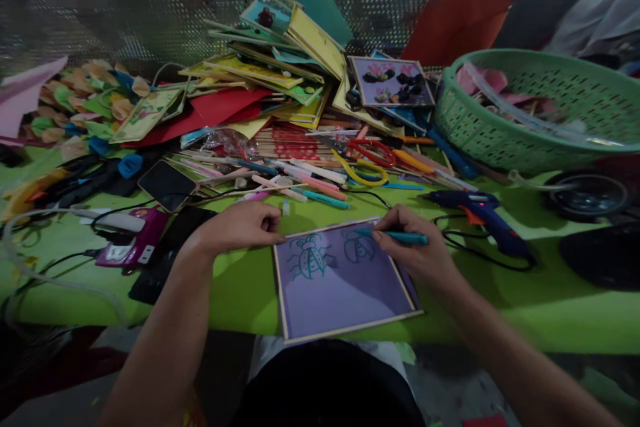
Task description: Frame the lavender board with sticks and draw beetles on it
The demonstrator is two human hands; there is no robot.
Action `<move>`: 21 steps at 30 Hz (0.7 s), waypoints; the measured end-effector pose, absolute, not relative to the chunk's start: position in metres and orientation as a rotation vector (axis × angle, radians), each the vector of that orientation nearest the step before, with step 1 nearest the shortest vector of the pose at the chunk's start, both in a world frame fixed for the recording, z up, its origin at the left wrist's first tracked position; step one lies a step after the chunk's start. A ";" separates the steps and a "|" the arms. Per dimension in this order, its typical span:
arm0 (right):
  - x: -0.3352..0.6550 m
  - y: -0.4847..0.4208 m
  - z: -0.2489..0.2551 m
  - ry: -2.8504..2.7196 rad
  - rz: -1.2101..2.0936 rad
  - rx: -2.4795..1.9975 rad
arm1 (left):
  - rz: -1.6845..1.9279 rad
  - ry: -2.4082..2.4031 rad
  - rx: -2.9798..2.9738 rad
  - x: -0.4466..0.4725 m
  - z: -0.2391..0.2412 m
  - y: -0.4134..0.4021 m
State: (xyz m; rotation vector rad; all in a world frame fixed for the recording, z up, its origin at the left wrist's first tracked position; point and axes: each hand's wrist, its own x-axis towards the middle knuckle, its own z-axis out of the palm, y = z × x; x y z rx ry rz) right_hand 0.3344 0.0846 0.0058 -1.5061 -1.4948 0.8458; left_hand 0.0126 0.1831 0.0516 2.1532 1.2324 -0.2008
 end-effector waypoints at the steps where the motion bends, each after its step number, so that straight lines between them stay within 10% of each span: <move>1: 0.334 0.084 0.006 -1.494 0.848 -1.504 | -0.200 1.232 2.152 0.013 0.052 0.183; 21: 0.334 0.085 0.003 -1.531 0.804 -1.541 | -0.194 1.234 2.131 0.014 0.053 0.183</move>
